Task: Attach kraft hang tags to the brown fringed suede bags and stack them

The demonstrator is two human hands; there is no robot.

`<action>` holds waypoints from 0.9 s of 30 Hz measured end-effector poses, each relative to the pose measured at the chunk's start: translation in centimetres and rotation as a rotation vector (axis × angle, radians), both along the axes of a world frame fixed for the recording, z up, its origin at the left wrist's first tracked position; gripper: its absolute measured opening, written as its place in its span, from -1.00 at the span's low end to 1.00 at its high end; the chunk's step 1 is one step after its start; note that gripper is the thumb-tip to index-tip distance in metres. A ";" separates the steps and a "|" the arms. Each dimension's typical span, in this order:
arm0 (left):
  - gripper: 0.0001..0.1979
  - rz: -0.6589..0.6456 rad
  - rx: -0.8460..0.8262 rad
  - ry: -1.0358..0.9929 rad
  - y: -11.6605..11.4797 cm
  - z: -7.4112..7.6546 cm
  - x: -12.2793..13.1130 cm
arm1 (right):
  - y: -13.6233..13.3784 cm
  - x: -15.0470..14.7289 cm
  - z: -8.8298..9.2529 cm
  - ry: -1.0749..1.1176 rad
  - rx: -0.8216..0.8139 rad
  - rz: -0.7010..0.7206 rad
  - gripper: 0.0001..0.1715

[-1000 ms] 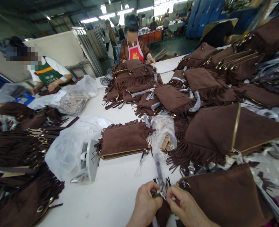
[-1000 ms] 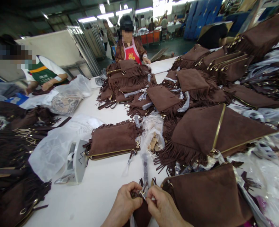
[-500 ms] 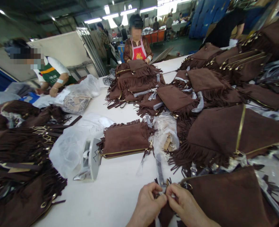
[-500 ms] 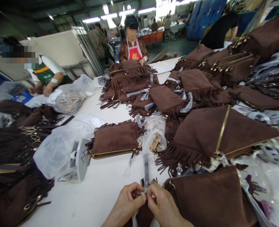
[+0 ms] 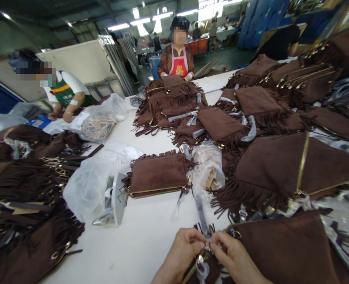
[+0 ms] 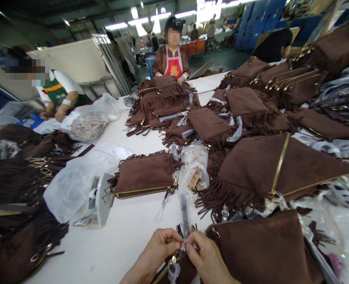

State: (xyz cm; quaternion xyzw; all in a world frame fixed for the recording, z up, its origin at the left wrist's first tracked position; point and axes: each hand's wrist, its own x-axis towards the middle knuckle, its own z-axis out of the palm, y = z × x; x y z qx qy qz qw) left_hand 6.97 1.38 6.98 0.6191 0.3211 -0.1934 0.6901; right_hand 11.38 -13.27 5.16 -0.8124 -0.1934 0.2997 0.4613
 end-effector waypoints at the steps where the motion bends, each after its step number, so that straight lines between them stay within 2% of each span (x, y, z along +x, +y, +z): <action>1: -0.82 -0.005 0.004 0.002 -0.1 -0.1 0.0 | 0.0 0.0 -0.1 0.007 0.003 -0.004 -0.79; 5: -0.87 -0.036 0.098 -0.003 -0.4 -0.6 0.0 | -0.3 -0.1 -0.4 0.036 0.010 -0.003 -0.78; 9: -0.89 -0.016 0.118 -0.030 -0.5 -0.7 -0.1 | -0.6 -0.2 -0.3 0.074 0.025 0.016 -0.77; 15: -0.87 0.220 -0.014 -0.025 -0.6 -0.2 -0.2 | -0.7 0.6 0.9 -0.040 0.064 0.070 -0.73; 19: -0.81 0.316 -0.049 -0.068 -0.3 -0.3 -0.1 | 0.3 1.5 1.4 -0.090 0.035 0.130 -0.76; 23: -0.80 0.372 -0.057 -0.101 0.0 -0.6 -0.1 | 1.6 1.9 1.3 -0.048 -0.007 0.192 -0.80; 27: -0.78 0.401 -0.112 -0.109 0.0 -0.7 -0.4 | 2.1 2.2 1.0 0.114 0.065 0.099 -0.74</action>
